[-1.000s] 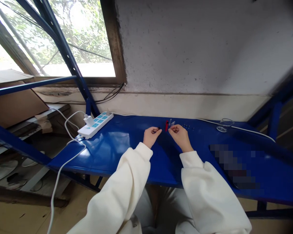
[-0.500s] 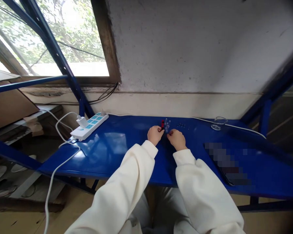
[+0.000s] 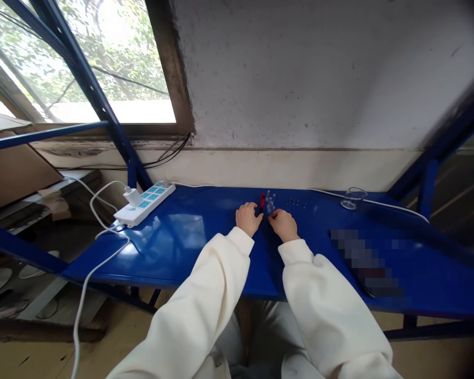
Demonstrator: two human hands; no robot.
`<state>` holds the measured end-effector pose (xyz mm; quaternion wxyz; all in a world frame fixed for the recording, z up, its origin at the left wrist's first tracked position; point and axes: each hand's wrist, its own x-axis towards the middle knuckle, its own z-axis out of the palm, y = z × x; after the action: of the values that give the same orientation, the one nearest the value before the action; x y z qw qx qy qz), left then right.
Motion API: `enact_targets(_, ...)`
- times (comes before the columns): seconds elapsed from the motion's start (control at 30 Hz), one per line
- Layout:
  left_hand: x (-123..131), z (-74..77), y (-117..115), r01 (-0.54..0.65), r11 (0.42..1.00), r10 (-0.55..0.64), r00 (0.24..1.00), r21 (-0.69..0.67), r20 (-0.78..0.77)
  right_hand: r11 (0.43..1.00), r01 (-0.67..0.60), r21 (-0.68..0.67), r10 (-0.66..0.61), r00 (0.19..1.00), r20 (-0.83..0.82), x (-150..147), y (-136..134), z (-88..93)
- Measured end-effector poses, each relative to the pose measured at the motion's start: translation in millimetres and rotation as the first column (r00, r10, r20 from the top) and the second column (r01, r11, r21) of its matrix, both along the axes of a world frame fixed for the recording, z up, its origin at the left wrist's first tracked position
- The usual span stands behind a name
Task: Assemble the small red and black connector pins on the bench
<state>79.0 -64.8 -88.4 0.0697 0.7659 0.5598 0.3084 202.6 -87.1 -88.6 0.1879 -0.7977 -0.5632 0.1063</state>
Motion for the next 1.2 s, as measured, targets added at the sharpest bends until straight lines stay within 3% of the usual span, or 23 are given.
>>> enact_targets(0.13,-2.8,0.7,-10.6,0.096,0.987,-0.087,0.994,0.132,-0.07,1.0,-0.005,0.016,0.005,1.0,0.002,-0.9,-1.6,1.7)
enact_targets(0.3,-2.9,-3.1,-11.3,0.127,0.981,-0.114,0.989,0.147,-0.091,1.0,0.004,0.024,-0.005,1.0,0.012,-2.8,-2.9,2.5)
enact_targets(0.53,-7.8,0.5,-4.7,0.042,0.99,-0.055,0.994,0.135,0.09,0.999,0.033,0.03,-0.034,0.999,0.036,-5.6,-4.2,3.6)
enact_targets(0.73,-26.8,14.2,-6.9,-0.055,0.968,-0.053,0.908,0.245,0.415,0.992,-0.049,0.113,0.041,0.997,0.068,-17.2,-6.4,8.2)
enact_targets(0.97,-33.5,16.0,-15.5,-0.028,0.968,-0.09,0.89,0.25,0.447,0.973,-0.155,0.169,0.134,0.982,0.133,-30.2,-8.7,11.3)
enact_targets(1.2,-31.0,14.4,-16.3,-0.014,0.968,-0.106,0.882,0.25,0.46,0.974,-0.167,0.156,0.143,0.977,0.156,-30.8,-9.5,10.8)
